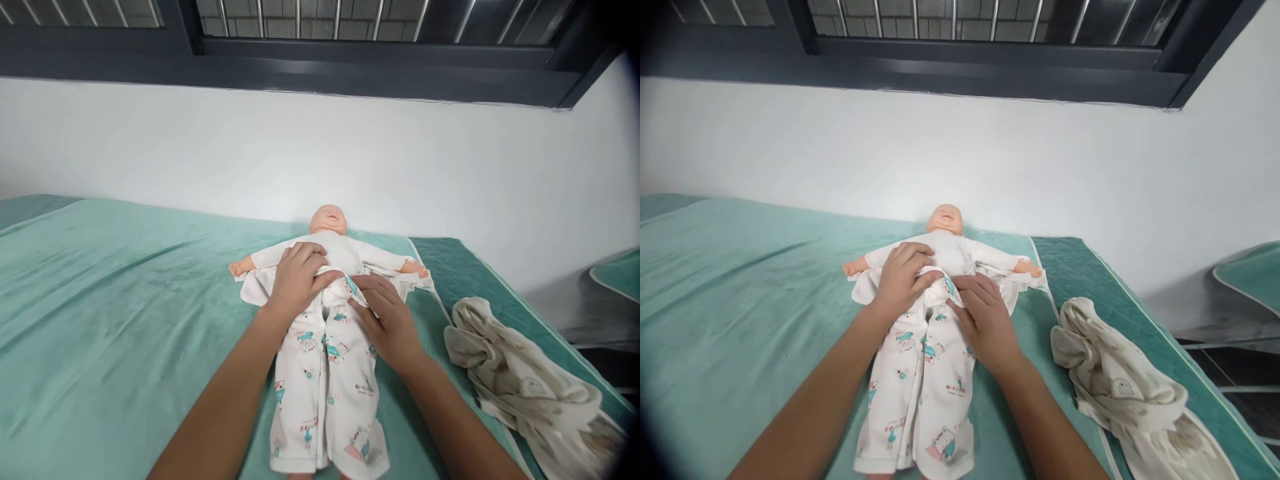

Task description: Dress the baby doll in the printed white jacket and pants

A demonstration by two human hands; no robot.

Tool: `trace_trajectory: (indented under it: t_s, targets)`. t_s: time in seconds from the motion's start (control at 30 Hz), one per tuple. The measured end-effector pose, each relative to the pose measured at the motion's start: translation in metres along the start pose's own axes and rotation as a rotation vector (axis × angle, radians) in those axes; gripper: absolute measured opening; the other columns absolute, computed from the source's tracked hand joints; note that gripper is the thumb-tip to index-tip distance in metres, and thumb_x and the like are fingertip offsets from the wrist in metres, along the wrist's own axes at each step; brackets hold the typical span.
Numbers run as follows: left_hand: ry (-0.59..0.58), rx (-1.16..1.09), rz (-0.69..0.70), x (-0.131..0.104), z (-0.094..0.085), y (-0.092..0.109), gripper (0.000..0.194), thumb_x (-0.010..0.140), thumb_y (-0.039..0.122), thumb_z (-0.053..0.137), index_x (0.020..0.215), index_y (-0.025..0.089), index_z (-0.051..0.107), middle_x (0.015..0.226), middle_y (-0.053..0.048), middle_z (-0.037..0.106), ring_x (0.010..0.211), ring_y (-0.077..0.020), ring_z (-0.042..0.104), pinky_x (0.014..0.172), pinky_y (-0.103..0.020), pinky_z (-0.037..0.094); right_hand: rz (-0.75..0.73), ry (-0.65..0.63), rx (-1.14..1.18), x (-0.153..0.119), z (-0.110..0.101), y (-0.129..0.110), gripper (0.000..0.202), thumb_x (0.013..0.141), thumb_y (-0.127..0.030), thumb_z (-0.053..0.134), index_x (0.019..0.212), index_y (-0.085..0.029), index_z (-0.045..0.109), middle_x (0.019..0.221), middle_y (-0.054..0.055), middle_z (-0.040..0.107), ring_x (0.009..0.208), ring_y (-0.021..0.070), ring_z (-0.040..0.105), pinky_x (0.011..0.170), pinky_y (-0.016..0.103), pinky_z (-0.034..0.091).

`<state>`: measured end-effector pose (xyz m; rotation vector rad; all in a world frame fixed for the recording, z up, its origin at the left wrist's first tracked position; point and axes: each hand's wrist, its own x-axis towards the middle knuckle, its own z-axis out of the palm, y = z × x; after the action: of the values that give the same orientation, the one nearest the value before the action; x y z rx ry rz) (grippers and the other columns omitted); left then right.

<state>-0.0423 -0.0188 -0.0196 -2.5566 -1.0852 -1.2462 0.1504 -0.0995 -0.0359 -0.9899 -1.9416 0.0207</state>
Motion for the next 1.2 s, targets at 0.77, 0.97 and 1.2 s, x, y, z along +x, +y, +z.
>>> trace_trajectory:
  t_s: [0.77,0.97,1.2]
  targets:
    - [0.149,-0.372,-0.384,-0.060,-0.027,0.028,0.022,0.098,0.026,0.046,0.090,0.021,0.066,0.096,-0.003,0.066,0.099,-0.0175,0.058,0.090,-0.033,0.044,0.124,0.060,-0.016,-0.009,0.010,0.004,0.022,0.093,-0.024,0.059,0.114,-0.026,0.060,0.118,0.007,0.057,0.114,0.0239,0.052,0.099,0.044,0.044]
    - [0.177,-0.462,-0.624,-0.060,-0.022,0.013,0.030,0.089,0.015,0.046,0.109,0.027,0.065,0.117,-0.001,0.063,0.106,-0.0183,0.058,0.092,-0.033,0.046,0.233,0.112,-0.010,-0.009,0.011,0.006,0.018,0.092,-0.032,0.061,0.109,-0.026,0.055,0.108,0.006,0.056,0.108,0.0247,0.052,0.094,0.043,0.045]
    - [0.099,-0.425,-0.504,-0.065,-0.016,0.002,0.059,0.074,0.002,0.042,0.121,0.029,0.062,0.126,-0.002,0.056,0.123,-0.0182,0.049,0.101,-0.033,0.044,0.206,0.071,-0.088,-0.007,0.010,0.008,0.002,0.095,-0.022,0.052,0.094,-0.024,0.053,0.095,0.004,0.057,0.096,0.0235,0.051,0.085,0.040,0.043]
